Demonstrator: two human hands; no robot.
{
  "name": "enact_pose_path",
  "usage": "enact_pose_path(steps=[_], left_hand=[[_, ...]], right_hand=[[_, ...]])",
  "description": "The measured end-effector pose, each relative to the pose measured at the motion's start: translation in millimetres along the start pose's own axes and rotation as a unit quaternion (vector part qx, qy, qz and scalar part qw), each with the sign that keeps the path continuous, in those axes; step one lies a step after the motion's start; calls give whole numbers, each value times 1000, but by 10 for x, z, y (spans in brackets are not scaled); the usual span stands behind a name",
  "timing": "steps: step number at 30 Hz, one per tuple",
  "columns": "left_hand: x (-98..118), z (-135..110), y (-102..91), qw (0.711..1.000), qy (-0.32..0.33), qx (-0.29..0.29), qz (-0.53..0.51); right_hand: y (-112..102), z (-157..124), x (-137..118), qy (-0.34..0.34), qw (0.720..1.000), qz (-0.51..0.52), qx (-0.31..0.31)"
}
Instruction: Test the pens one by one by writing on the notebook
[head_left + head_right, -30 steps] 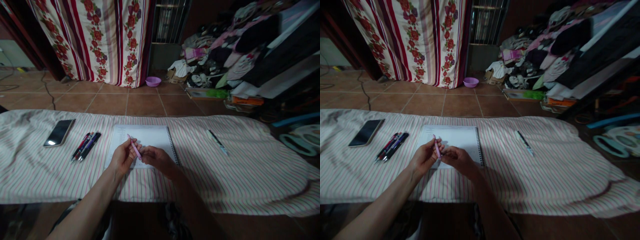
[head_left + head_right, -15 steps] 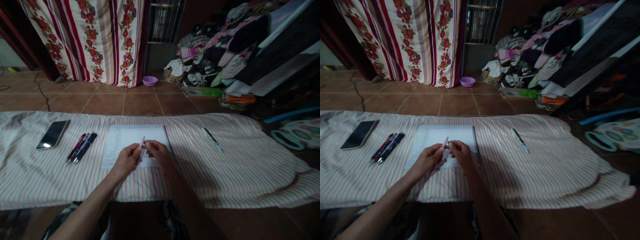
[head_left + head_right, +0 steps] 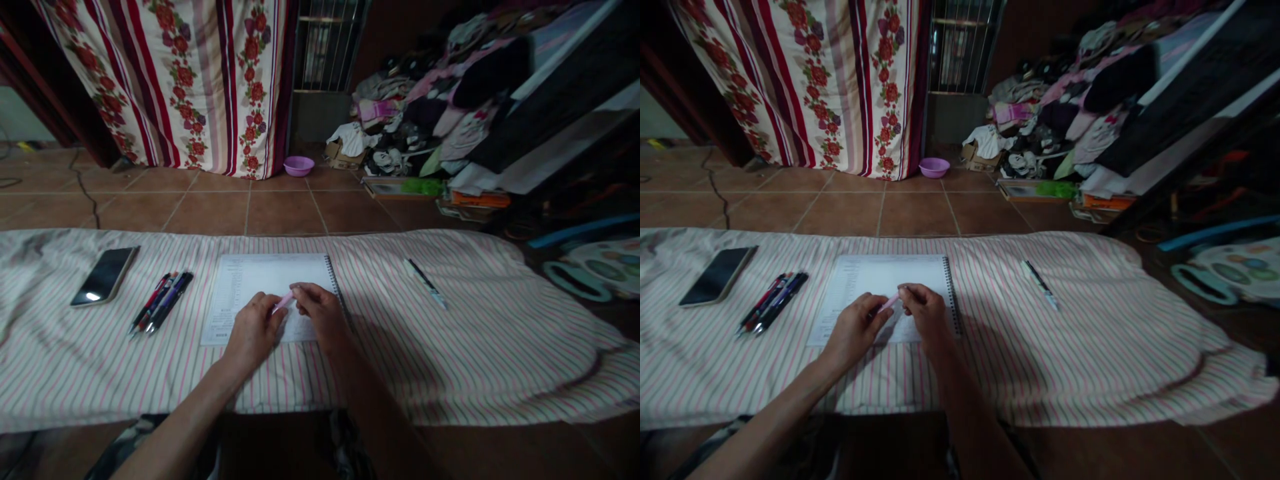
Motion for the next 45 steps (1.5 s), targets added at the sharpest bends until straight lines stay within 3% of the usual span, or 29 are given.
enact_pose_path(steps=[10, 21, 26, 35, 40, 45], left_hand=[[-22, -13, -17, 989, -30, 24, -144], [39, -18, 25, 999, -7, 21, -44], [22, -8, 38, 997, -17, 26, -65], [59, 0, 5, 994, -23, 40, -103], [55, -16, 10, 998, -24, 30, -44], [63, -16, 47, 998, 4, -2, 58]], right_hand=[[33, -10, 19, -11, 1000, -22, -3], [89, -72, -75, -18, 1000, -20, -7], [78, -91, -103, -36, 999, -29, 5], [111, -138, -129, 4, 1000, 28, 2], [94, -102, -60, 40, 998, 43, 10], [56, -69, -48, -2, 999, -2, 37]])
Point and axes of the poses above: each hand's wrist, its own z-axis towards the middle knuckle, its own y-axis out of the palm, x = y × z, the point moved 4 cm from there along z, towards the middle knuckle, and after that the axes turned 8 degrees about z, right-handed, at the moved point
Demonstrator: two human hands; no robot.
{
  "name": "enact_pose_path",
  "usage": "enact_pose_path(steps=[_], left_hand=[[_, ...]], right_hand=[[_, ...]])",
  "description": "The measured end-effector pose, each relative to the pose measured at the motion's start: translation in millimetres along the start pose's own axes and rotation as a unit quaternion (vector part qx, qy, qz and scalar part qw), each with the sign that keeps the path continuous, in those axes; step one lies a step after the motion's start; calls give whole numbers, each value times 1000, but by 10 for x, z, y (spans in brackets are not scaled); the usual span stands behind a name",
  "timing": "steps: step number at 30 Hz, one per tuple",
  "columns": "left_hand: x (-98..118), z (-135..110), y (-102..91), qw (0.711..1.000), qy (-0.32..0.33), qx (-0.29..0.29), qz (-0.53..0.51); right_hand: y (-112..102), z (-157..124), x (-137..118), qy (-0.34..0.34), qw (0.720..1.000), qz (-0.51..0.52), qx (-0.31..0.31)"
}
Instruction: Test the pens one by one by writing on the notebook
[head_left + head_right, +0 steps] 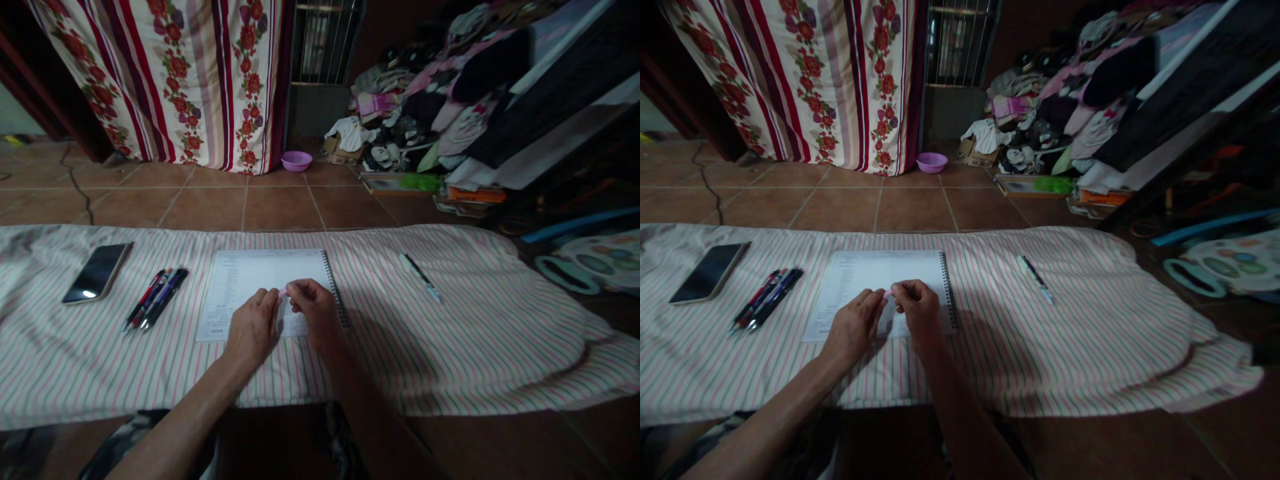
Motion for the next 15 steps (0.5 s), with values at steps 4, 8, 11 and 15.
enact_pose_path(steps=[4, 8, 11, 15], left_hand=[[25, 4, 13, 999, 11, -15, 33], [32, 5, 11, 999, 10, -15, 28], [22, 0, 12, 999, 11, -17, 30], [12, -4, 6, 999, 14, -19, 25]], right_hand=[[-19, -8, -22, -27, 999, -25, 8], [-36, -7, -8, -25, 999, -30, 8], [-38, -4, 7, -19, 999, -35, 9], [-26, -20, -11, -2, 1000, -7, 11]])
Point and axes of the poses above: each hand's wrist, its own z-axis towards the middle knuckle, its own y-axis out of the palm, x = y × z, the point moved 4 cm from there along z, towards the middle knuckle, and after that the axes turned 8 degrees about z, right-handed, at the moved point
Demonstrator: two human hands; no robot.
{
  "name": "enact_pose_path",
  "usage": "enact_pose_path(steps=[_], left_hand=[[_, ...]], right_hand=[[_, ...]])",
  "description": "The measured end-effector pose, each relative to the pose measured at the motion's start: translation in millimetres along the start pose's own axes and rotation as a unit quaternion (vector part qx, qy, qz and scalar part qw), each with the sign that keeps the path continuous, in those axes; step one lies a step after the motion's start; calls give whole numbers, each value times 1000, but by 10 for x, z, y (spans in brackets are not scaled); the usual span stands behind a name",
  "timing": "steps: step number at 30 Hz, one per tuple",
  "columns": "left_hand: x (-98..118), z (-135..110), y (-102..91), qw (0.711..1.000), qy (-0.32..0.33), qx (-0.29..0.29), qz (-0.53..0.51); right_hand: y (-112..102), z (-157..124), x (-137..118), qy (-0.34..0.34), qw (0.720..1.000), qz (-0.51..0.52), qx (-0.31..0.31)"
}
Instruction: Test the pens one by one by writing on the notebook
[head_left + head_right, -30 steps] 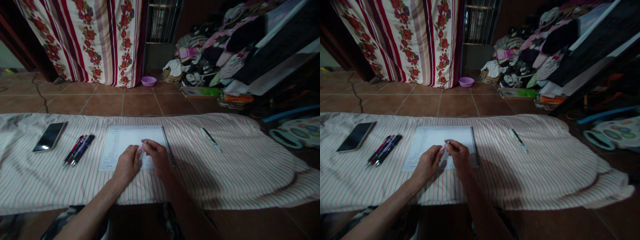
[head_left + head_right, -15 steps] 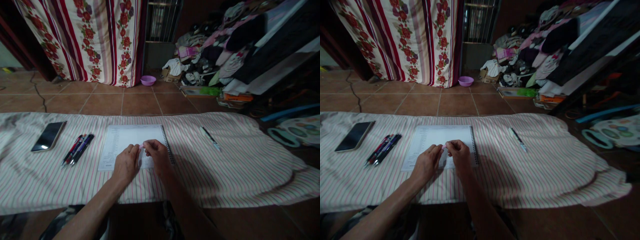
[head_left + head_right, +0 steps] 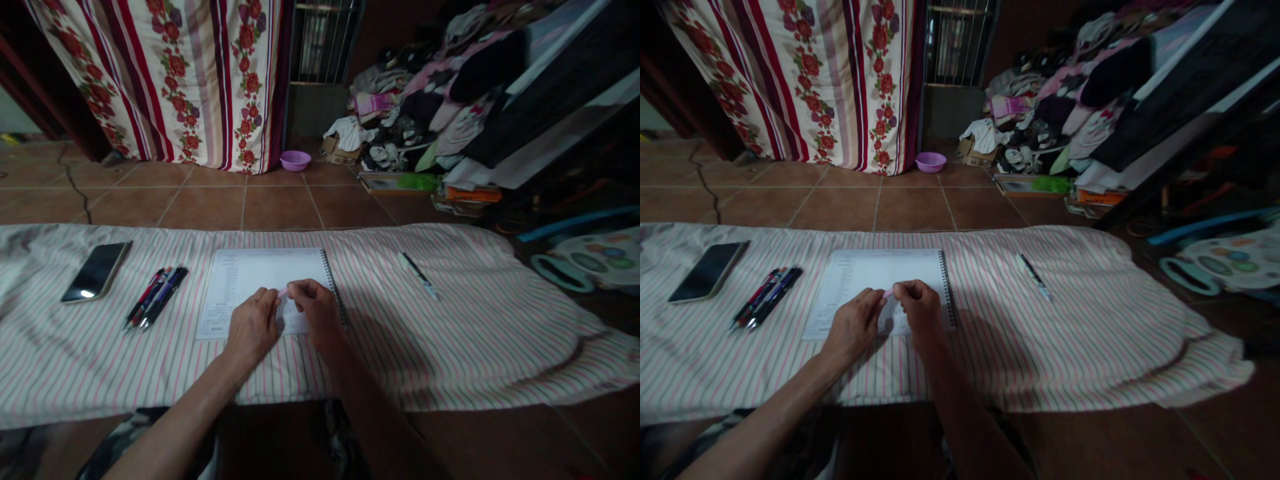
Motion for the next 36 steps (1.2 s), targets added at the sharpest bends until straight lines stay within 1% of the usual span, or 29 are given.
enact_pose_path(steps=[3, 8, 10, 13, 17, 20, 24, 27, 30, 36], left_hand=[[5, 5, -8, 1000, 4, -3, 2], [2, 15, -6, 999, 7, -6, 37], [-13, 17, -4, 999, 3, -2, 45], [-40, 21, -4, 999, -13, 5, 44], [-34, 24, 0, 999, -23, 2, 48], [-18, 25, 3, 999, -19, -11, 49], [-67, 29, -12, 998, -27, -19, 57], [-111, 25, -18, 998, -10, -22, 61], [-133, 7, -19, 997, 10, -23, 72], [-154, -23, -57, 995, 30, -10, 95]], right_hand=[[7, -20, -24, 12, 1000, 11, -4], [11, -36, -23, 7, 1000, 19, -10], [30, -39, -16, 11, 999, 43, -28], [69, -45, 2, 35, 993, 92, -63], [97, -50, 55, 54, 992, 73, -92], [74, -30, 88, 39, 994, 58, -82], [-31, 33, 70, 26, 998, 50, -35], [-100, 68, 32, 24, 998, 56, -9], [-100, 61, 20, 31, 998, 59, -14], [-59, 17, 31, 50, 996, 66, -29]])
Point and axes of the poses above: each hand's wrist, its own z-axis towards the middle knuckle, its own y-axis out of the palm, x = y × z, the point moved 4 cm from there along z, towards the middle knuckle, and after that the axes turned 8 degrees about z, right-handed, at the moved point
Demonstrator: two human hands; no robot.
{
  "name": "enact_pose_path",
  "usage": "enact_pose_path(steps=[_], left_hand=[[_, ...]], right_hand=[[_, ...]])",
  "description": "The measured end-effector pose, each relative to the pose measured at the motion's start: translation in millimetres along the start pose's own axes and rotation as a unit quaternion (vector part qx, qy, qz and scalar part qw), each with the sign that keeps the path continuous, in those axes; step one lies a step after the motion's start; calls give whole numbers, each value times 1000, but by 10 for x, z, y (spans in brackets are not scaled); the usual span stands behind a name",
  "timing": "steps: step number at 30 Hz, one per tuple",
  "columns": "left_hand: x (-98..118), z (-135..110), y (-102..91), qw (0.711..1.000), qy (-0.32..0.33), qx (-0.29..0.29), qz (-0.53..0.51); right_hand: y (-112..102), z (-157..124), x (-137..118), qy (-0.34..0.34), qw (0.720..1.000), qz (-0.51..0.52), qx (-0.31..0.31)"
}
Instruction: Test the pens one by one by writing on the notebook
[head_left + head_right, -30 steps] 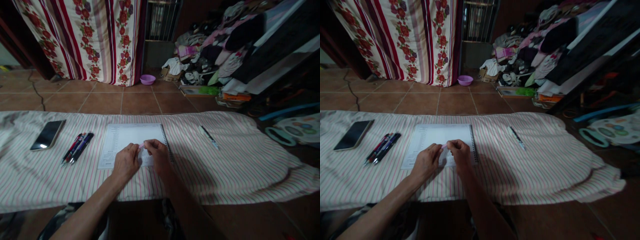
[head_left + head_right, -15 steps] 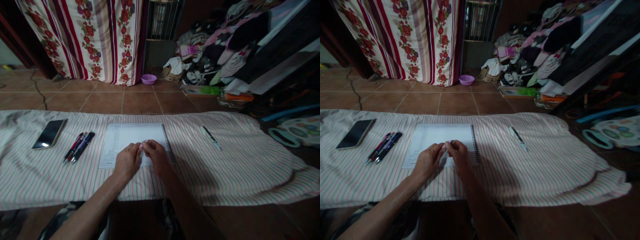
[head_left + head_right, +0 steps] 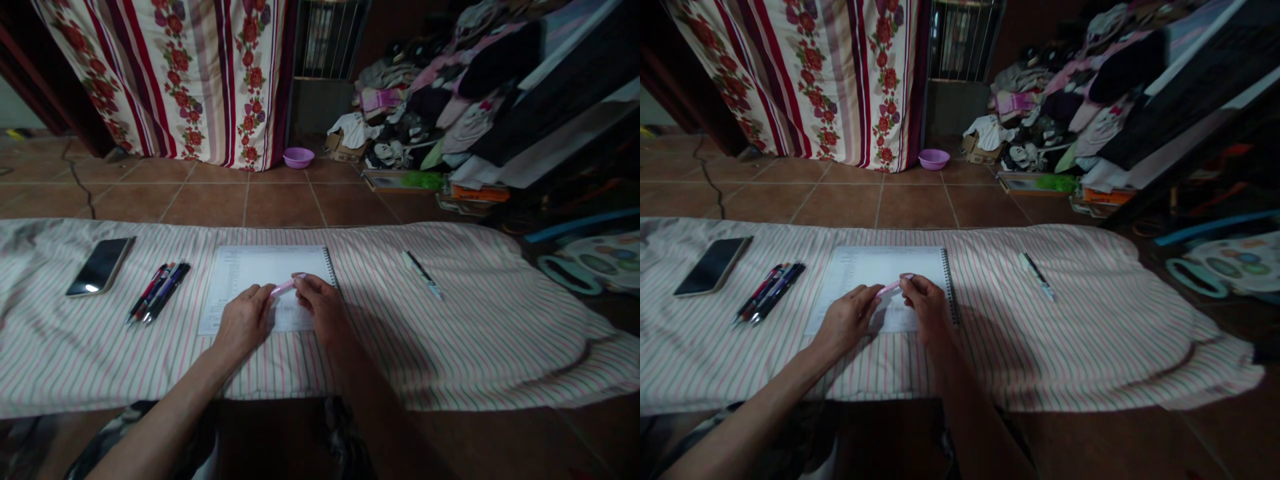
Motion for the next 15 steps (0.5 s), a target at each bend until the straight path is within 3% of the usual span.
enact_pose_path(steps=[9, 15], left_hand=[[8, -14, 10, 999, 19, 21, 25], [-20, -7, -4, 1000, -8, 23, 16]], right_hand=[[20, 9, 27, -18, 999, -27, -10], [38, -13, 39, 4, 1000, -2, -3]])
Point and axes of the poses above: each hand's wrist, its own z-axis towards the middle knuckle, its own y-axis out of the palm, x = y × z, the point moved 4 cm from there along z, towards the middle knuckle, and after that the axes turned 8 degrees about z, right-handed, at the moved point
